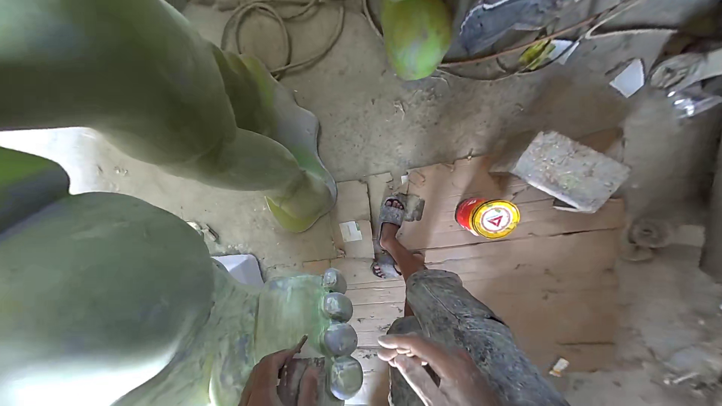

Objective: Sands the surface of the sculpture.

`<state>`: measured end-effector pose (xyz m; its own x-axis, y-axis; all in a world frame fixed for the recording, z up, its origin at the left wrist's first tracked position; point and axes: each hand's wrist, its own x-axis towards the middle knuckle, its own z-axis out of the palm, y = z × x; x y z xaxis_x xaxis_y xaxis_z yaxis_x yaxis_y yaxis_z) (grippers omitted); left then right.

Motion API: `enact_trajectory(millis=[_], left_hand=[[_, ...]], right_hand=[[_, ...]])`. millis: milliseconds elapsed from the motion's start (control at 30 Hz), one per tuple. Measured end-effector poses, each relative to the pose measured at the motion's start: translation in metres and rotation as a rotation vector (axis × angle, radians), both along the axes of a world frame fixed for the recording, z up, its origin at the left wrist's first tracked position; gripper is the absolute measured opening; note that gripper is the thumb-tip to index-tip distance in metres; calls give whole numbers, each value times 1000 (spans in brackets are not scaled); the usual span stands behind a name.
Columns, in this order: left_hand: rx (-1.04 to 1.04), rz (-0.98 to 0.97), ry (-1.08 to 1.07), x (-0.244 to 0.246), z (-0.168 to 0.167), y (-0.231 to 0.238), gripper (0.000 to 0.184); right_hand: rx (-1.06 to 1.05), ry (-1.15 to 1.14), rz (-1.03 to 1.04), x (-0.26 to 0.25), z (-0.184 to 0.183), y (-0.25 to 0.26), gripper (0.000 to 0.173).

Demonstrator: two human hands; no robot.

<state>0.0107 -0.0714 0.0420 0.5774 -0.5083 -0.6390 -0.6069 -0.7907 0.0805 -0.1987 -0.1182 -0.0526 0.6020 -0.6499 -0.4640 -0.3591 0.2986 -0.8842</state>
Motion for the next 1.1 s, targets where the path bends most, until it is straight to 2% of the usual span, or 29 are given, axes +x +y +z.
enact_trajectory(millis=[200,467,567,667,733,933,1100], left_hand=[[330,-111,65,-2,2,-23,40],[60,-152,-224,-8,-28,-6,26],[59,-144,-347,-15,-19,5,38],[155,-137,-344,-16,-13,13,50],[136,-138,-336,-18,-16,12,49],[-25,-187,-477,-6,-64,-12,45],[155,-198,-351,-23,-22,1,49]], right_hand=[[-116,22,-4,22,-26,-9,31],[-149,106,-7,37,-40,-31,30],[-185,120,20,41,-46,-39,27],[-223,126,21,40,-51,-49,28],[-218,139,36,38,-54,-50,29],[-227,150,85,39,-63,-53,28],[-252,142,83,26,-67,-55,30]])
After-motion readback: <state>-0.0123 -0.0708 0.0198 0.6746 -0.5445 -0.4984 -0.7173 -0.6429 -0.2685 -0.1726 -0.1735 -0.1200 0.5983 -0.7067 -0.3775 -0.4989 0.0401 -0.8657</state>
